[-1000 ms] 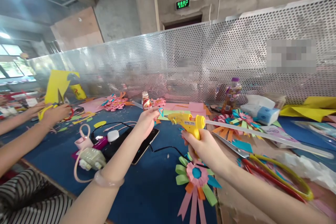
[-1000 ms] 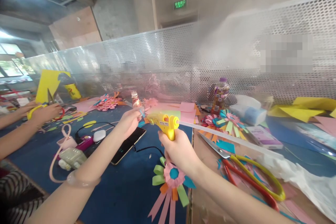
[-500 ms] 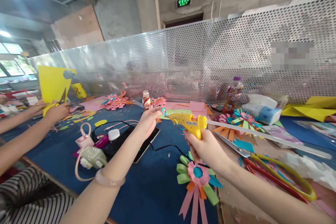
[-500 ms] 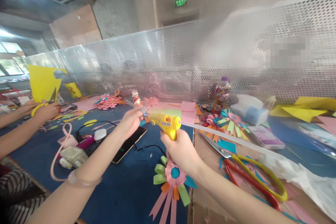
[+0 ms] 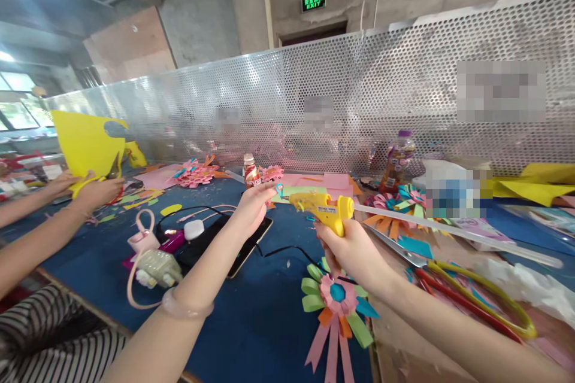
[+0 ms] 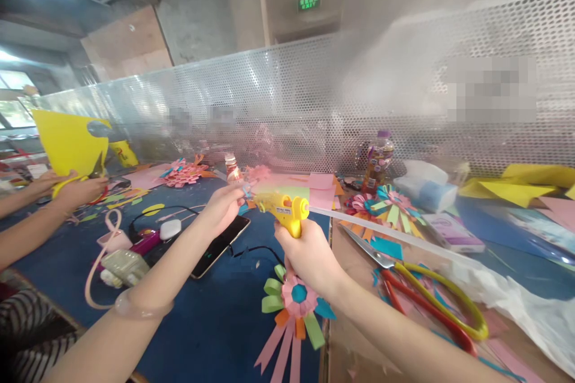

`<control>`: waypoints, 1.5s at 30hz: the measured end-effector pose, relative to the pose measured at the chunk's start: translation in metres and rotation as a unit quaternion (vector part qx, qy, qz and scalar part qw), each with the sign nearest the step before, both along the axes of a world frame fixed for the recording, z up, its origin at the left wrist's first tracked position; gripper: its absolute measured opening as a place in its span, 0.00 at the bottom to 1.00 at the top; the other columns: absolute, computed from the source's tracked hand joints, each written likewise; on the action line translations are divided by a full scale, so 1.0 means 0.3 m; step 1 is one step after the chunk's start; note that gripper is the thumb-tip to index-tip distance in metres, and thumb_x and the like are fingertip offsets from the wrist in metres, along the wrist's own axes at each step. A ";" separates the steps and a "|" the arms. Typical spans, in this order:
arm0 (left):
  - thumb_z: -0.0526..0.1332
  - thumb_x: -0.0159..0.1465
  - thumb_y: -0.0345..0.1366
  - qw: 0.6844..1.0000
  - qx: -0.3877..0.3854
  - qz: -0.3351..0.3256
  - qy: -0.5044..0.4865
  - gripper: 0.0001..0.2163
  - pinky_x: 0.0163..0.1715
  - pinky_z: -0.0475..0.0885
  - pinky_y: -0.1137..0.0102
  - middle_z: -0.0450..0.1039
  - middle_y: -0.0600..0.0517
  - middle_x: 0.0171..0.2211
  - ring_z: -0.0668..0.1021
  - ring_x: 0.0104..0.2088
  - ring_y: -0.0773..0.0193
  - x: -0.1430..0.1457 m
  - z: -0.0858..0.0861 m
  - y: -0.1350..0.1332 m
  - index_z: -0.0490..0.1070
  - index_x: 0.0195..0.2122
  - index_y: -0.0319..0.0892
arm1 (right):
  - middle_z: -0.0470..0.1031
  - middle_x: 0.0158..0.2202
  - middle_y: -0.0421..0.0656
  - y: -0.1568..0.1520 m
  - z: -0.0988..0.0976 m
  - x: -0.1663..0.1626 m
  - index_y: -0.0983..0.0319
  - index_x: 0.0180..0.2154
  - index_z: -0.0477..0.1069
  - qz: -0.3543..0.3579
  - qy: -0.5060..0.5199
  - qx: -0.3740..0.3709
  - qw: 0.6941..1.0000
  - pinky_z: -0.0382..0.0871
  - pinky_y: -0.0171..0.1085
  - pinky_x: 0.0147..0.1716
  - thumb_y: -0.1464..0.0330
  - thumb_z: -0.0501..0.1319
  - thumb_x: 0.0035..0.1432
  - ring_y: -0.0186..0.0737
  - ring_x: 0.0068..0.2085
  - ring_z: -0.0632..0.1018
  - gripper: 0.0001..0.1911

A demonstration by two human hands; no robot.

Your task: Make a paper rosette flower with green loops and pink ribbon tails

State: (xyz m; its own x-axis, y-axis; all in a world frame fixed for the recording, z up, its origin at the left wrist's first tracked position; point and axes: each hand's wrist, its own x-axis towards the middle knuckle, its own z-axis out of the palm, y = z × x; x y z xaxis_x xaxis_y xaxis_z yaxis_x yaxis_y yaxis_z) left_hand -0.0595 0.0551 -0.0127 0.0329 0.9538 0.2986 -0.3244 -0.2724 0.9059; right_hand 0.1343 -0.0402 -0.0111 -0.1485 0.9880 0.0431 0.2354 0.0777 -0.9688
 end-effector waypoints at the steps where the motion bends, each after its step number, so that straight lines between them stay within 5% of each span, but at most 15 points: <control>1: 0.68 0.47 0.29 1.000 0.000 0.000 0.000 0.06 0.33 0.63 0.73 0.77 0.48 0.30 0.73 0.33 0.66 0.000 0.000 0.001 0.79 0.28 0.38 | 0.58 0.06 0.32 0.000 0.000 0.000 0.59 0.19 0.55 0.000 -0.001 0.000 1.000 0.55 0.29 0.12 0.62 0.52 0.57 0.30 0.10 0.63 0.16; 45: 0.68 0.47 0.31 1.000 -0.012 -0.001 0.004 0.07 0.23 0.55 0.73 0.77 0.47 0.32 0.69 0.29 0.68 0.012 0.008 -0.002 0.79 0.29 0.37 | 0.60 0.06 0.32 0.029 -0.025 0.014 0.60 0.20 0.57 0.007 0.022 0.011 1.000 0.54 0.27 0.12 0.60 0.53 0.58 0.29 0.10 0.64 0.17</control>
